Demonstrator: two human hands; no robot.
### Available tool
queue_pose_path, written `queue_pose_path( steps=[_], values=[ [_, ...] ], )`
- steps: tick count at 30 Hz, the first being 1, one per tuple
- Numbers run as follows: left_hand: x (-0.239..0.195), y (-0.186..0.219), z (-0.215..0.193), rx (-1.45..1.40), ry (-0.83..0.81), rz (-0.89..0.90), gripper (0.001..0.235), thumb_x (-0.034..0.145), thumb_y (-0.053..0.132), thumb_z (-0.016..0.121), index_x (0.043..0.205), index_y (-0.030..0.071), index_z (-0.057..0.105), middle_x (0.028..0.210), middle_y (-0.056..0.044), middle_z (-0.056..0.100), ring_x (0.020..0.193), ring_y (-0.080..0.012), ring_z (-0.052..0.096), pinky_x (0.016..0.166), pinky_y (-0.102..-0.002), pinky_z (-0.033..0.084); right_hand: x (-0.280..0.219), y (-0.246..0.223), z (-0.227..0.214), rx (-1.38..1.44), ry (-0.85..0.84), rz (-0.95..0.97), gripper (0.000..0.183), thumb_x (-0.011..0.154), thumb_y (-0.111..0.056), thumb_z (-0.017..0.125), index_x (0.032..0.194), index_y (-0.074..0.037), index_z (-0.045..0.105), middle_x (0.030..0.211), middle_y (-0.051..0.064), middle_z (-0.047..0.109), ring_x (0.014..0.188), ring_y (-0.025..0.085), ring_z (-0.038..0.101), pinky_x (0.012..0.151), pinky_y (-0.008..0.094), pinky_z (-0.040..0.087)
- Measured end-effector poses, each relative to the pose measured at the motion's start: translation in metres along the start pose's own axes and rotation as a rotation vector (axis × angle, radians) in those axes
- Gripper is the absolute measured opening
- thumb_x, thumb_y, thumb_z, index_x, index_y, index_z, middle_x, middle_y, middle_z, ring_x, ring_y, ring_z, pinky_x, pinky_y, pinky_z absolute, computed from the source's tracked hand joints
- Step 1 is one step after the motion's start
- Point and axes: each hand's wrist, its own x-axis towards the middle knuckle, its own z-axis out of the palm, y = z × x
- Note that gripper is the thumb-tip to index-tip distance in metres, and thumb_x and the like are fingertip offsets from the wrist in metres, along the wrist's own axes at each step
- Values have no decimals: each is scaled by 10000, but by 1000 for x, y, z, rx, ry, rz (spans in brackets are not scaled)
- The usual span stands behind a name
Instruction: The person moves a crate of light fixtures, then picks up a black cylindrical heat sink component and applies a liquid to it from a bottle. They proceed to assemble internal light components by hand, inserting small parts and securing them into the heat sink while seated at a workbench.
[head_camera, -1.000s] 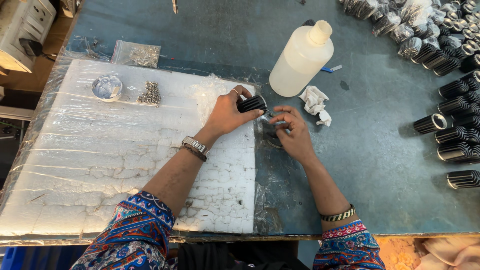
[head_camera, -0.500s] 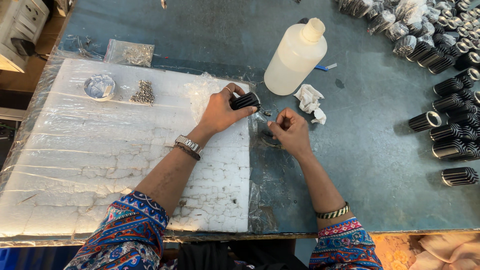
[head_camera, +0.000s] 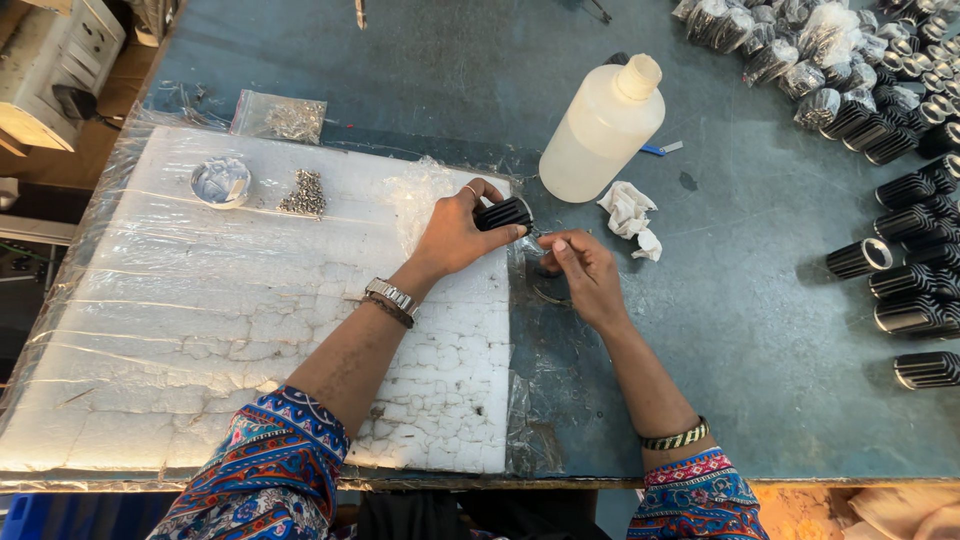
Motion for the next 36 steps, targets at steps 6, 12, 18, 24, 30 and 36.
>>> queue_pose_path(
  steps=[6,12,18,24,30,36],
  values=[
    [0,0,0,8,-6,6,559,740,422,862,1072,25,652,770,-138,739,665,-205,746,593,-298,589,0,-6,2,2,6,-22,243,1064,-193,566,1155,-9,696,1080,52,680,915,117,692,808,259,567],
    [0,2,0,29,-7,-4,567,732,427,870,1070,26,653,776,-136,739,674,-203,747,613,-298,591,0,-16,3,-59,13,-27,163,994,-75,641,1133,-15,701,1125,58,669,951,119,695,817,260,578],
    [-1,2,-1,4,-3,-7,561,735,425,861,1075,30,656,769,-131,743,668,-205,747,611,-302,590,2,-19,3,-108,45,-73,184,909,46,660,1074,-14,714,1217,66,631,1037,132,658,828,261,572],
    [0,2,0,0,-4,22,558,736,418,871,1064,22,655,763,-131,739,662,-196,745,600,-293,588,3,19,-7,54,72,-128,179,874,164,600,939,4,651,1160,83,626,1052,148,650,908,266,553],
    [0,3,0,7,-26,-1,567,739,469,855,1056,42,660,765,-117,749,643,-180,749,567,-269,582,5,26,-10,273,57,62,198,903,139,494,957,27,648,1018,90,678,833,175,701,774,308,601],
    [0,5,0,14,-28,-21,548,736,468,853,1045,53,673,766,-113,753,641,-179,748,561,-269,576,6,7,-5,248,69,96,253,903,107,467,1004,38,689,1056,107,703,870,187,744,809,320,627]
  ],
)
